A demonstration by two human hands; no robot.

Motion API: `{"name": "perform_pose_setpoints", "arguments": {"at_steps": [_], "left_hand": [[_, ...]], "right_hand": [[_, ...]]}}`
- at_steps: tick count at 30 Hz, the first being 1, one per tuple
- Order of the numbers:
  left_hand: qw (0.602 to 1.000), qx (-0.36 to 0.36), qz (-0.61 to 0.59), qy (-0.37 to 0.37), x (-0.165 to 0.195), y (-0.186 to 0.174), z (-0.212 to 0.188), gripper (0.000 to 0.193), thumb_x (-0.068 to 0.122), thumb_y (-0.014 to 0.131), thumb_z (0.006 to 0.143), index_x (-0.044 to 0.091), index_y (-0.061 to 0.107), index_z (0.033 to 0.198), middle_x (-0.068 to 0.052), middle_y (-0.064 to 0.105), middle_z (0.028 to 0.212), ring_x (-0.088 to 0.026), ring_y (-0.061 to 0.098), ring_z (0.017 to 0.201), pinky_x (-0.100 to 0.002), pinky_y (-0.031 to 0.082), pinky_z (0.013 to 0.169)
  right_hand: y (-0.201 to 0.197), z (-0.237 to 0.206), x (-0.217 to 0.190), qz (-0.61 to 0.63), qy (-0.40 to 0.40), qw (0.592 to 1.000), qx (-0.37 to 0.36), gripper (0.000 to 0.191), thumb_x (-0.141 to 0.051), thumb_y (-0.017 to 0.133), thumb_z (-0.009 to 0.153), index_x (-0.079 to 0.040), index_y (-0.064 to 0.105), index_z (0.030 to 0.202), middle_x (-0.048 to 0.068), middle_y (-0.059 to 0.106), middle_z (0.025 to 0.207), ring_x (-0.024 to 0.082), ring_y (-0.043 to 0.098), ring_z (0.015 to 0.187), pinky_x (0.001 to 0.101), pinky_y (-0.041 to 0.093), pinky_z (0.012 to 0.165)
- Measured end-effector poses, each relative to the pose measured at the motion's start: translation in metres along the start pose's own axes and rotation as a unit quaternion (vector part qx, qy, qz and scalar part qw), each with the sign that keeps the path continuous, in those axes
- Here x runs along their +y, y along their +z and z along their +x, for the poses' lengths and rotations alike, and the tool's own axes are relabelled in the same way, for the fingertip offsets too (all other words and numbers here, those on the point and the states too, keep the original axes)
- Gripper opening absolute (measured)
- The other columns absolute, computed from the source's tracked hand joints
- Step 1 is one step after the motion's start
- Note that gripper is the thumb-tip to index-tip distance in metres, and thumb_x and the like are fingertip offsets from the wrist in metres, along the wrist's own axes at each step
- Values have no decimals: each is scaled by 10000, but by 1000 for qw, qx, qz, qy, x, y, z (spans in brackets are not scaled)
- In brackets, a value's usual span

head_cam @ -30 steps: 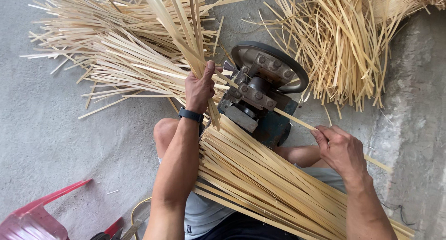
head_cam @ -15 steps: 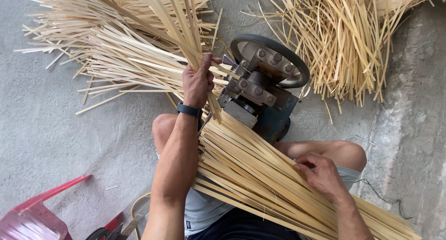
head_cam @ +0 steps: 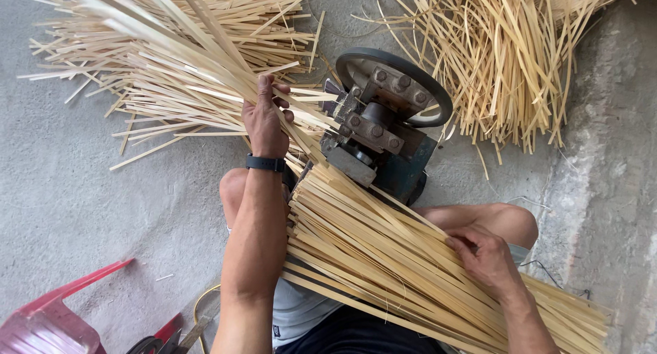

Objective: The person sits on the floor and feeds long bamboo strips into a manual splitting machine. They hold a bundle in the left hand, feed individual strips through the machine with the right hand, and collect the split pieces into a growing pile on the floor.

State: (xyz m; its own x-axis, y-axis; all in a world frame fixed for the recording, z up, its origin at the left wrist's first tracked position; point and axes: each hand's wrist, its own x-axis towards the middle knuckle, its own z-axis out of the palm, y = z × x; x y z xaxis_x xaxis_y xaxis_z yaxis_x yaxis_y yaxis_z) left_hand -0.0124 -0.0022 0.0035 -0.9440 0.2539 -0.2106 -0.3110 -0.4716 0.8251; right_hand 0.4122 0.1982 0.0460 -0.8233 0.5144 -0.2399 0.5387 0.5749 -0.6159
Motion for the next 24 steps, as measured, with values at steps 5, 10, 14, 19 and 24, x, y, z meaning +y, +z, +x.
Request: {"name": "perform_pose_setpoints", "arguments": {"at_steps": [5, 10, 14, 19, 24], "left_hand": [[1000, -6, 18, -22, -4, -1, 0, 315, 363, 653, 1009, 69, 630, 1120, -51, 696, 859, -86, 578, 685, -227, 486, 491], [1000, -4, -12, 5, -5, -3, 2, 338, 359, 641, 1038, 46, 626, 1162, -58, 639, 806, -113, 600, 675, -264, 546, 558], [998, 10, -49, -33, -2, -5, 2, 347, 369, 620, 1012, 60, 592, 1165, -22, 566, 735, -122, 588, 629, -266, 515, 501], [998, 1, -28, -55, -1, -3, -1, 352, 388, 622, 1014, 73, 573, 1163, -12, 541, 728, -108, 530, 585, -232, 417, 436], [998, -24, -9, -64, -2, 0, -3, 378, 402, 629, 1017, 58, 582, 1167, -15, 540, 735, -104, 527, 583, -229, 411, 432]], "right_hand": [[0, -1, 16, -104, -71, 987, 103, 137, -143, 708, 905, -44, 753, 988, 112, 763, 930, 256, 748, 843, 367, 597, 728], [-47, -5, 30, -178, 149, 973, 13, 150, -265, 794, 915, -133, 796, 986, 43, 782, 861, 170, 768, 754, 308, 645, 675], [-98, -9, 23, -20, -77, 986, 148, 75, -187, 722, 978, -195, 771, 1033, -9, 750, 1005, 68, 691, 963, 255, 586, 867], [-138, 31, 40, -463, -151, 860, 154, 172, -195, 781, 916, -301, 815, 1047, 5, 746, 928, 170, 621, 796, 332, 489, 705], [-174, 118, 66, -530, -142, 808, 213, 238, -111, 654, 1122, -112, 648, 1360, 81, 740, 1140, 199, 705, 1011, 289, 542, 873]]}}
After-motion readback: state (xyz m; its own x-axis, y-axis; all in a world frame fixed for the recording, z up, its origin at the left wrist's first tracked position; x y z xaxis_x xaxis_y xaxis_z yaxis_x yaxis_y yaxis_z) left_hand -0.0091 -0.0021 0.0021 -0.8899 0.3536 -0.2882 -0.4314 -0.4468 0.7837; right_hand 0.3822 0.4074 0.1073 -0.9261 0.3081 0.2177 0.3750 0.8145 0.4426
